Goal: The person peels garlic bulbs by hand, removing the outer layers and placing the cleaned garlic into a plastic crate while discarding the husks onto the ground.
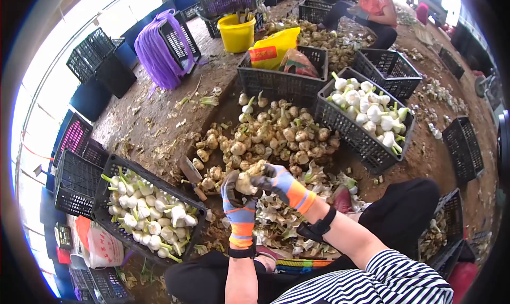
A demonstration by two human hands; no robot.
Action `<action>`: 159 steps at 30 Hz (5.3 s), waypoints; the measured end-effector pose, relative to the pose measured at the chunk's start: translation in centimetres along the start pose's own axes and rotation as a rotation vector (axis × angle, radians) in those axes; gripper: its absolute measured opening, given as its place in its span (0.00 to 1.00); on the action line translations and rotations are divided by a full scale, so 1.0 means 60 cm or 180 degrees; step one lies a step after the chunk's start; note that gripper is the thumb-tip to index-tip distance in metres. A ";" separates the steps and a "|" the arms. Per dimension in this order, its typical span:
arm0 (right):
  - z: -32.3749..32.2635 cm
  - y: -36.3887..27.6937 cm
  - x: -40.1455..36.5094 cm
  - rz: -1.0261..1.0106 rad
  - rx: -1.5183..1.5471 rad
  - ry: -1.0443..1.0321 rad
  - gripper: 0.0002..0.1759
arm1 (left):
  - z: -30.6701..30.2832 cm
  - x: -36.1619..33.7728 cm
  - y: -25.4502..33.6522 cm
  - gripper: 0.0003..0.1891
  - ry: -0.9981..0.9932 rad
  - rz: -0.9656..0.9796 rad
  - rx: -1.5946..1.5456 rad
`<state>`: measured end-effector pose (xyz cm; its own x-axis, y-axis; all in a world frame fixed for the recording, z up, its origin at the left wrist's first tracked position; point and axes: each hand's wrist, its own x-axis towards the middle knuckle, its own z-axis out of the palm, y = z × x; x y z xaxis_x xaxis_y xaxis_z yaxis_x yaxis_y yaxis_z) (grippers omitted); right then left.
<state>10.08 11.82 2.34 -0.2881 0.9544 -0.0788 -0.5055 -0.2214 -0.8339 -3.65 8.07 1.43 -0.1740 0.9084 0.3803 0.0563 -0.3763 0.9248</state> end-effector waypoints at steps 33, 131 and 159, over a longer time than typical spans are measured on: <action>0.050 -0.079 -0.060 -0.0397 -0.1006 -0.0021 0.15 | -0.007 -0.030 0.050 0.33 -0.0281 -0.0266 -0.1329; -0.188 0.276 0.220 0.1099 -0.4343 0.1005 0.20 | -0.066 0.031 -0.015 0.14 0.1341 -0.2563 -0.3333; -0.046 -0.097 -0.122 -0.0198 0.1367 -0.0202 0.18 | 0.066 -0.031 0.120 0.28 -0.0676 -0.1641 -0.1866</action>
<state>17.38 6.69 6.27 -0.2889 0.9573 0.0092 -0.8119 -0.2399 -0.5322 0.95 4.41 7.43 0.1563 0.9868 -0.0428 -0.5151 0.1184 0.8489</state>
